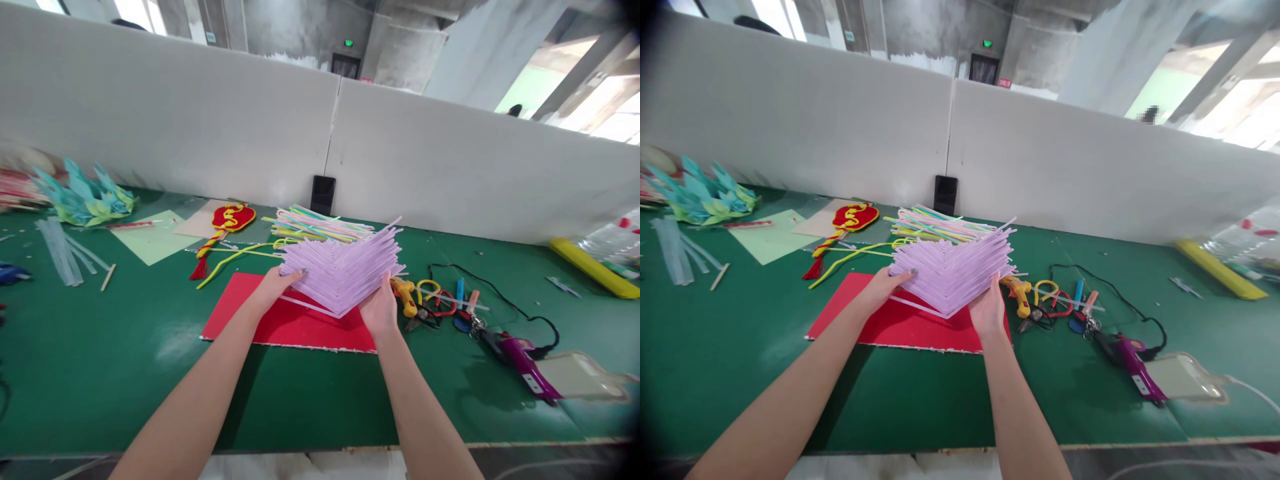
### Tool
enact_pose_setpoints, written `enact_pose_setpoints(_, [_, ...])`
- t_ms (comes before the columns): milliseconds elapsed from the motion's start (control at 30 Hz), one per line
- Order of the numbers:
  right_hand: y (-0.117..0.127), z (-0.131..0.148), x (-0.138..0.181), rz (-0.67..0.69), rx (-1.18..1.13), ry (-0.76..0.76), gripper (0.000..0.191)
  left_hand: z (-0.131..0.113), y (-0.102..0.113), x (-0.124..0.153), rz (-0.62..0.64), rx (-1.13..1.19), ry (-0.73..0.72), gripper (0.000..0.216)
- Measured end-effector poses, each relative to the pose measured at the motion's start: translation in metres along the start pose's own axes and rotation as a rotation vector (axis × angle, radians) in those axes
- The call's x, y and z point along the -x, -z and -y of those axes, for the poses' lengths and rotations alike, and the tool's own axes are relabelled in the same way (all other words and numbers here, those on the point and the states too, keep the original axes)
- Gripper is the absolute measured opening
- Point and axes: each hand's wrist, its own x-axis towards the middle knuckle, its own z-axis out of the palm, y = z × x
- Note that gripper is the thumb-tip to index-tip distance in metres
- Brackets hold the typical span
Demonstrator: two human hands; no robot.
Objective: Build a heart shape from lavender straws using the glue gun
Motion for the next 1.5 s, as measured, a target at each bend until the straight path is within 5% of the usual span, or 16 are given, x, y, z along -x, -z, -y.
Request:
enact_pose_setpoints(367, [0.004,-0.004,-0.003,-0.081,0.035,0.038,0.024,-0.01,0.014,0.002,0.133,0.165,0.035,0.049])
enact_pose_setpoints(500, [0.008,0.0,-0.005,-0.1,-0.042,0.073,0.021,-0.012,0.013,-0.002,0.275,0.315,0.081,0.068])
enact_pose_setpoints(700, [0.004,0.0,-0.006,-0.116,-0.08,0.144,0.021,-0.004,-0.008,0.012,0.518,0.34,0.173,0.062])
enact_pose_setpoints(900, [-0.006,-0.011,0.003,0.034,0.037,0.05,0.03,0.016,-0.039,0.022,0.255,0.407,0.127,0.038])
enact_pose_setpoints(1067, [-0.008,-0.01,0.004,0.041,0.029,-0.005,0.027,0.018,-0.038,0.014,0.094,0.464,0.117,0.036])
enact_pose_setpoints(1233, [-0.007,-0.007,0.003,0.02,0.044,-0.009,0.028,0.013,-0.036,0.015,0.081,0.5,0.124,0.042])
enact_pose_setpoints(1500, [-0.006,-0.016,0.011,0.165,0.273,-0.089,0.036,0.009,-0.037,0.019,0.143,0.543,0.137,0.037])
